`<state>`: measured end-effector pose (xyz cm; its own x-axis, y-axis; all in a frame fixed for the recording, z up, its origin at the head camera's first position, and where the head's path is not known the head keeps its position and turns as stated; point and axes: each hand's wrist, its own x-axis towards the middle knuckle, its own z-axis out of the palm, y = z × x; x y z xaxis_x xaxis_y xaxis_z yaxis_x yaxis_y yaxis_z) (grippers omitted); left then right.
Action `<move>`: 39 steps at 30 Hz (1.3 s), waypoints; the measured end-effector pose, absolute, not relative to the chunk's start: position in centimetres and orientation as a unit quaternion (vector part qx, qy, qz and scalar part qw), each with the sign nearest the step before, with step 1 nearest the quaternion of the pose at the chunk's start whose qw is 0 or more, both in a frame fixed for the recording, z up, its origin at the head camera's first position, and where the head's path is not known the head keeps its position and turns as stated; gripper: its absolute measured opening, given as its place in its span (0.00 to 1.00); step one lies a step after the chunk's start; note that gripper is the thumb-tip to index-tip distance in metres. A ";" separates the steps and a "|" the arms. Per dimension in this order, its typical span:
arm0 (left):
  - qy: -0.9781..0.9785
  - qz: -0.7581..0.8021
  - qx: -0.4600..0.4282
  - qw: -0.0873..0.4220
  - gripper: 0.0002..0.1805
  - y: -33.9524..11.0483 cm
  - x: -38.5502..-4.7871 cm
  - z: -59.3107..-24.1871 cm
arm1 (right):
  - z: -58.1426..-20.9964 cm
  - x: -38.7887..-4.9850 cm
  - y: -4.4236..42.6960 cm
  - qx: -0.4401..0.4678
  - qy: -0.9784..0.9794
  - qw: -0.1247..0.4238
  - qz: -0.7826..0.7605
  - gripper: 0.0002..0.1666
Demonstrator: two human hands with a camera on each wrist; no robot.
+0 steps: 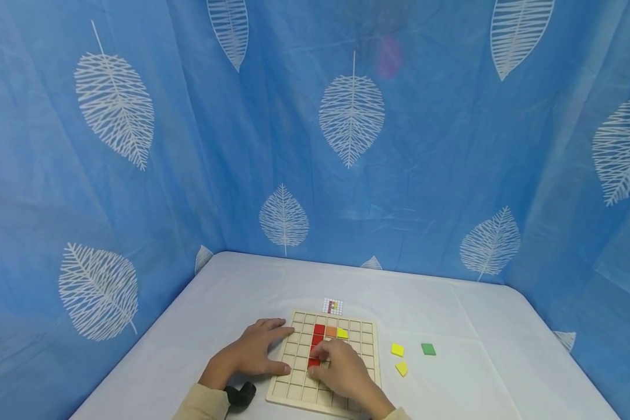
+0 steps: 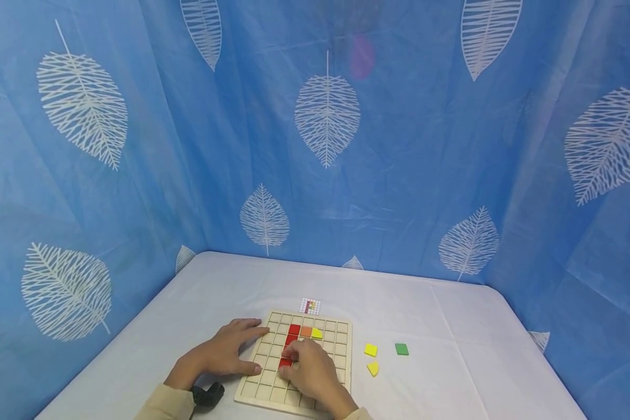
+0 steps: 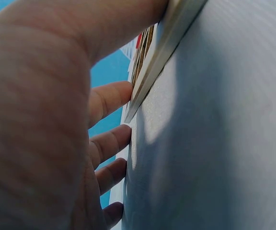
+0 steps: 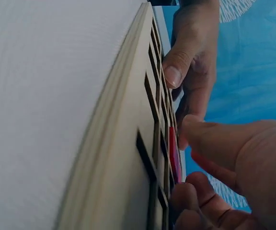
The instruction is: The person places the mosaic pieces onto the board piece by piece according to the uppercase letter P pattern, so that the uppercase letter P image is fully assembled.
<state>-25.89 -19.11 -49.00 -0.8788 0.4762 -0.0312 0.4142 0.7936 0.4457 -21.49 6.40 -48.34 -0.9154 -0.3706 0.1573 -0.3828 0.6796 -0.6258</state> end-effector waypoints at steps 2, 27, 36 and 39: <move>0.944 0.218 0.237 0.071 0.49 -19.1 -25.9 -48.9 | -48.0 -21.4 6.5 0.208 -0.914 0.006 0.349 0.12; 0.941 0.225 0.245 0.071 0.50 -19.2 -26.0 -49.0 | -40.6 -19.2 12.2 0.192 -0.899 0.043 0.391 0.17; 0.942 0.221 0.242 0.069 0.50 -19.1 -25.9 -49.1 | -39.8 -18.4 15.6 0.130 -0.910 0.053 0.390 0.18; 0.942 0.221 0.242 0.067 0.50 -19.1 -25.9 -49.1 | -39.7 -18.3 17.0 0.104 -0.913 0.052 0.390 0.19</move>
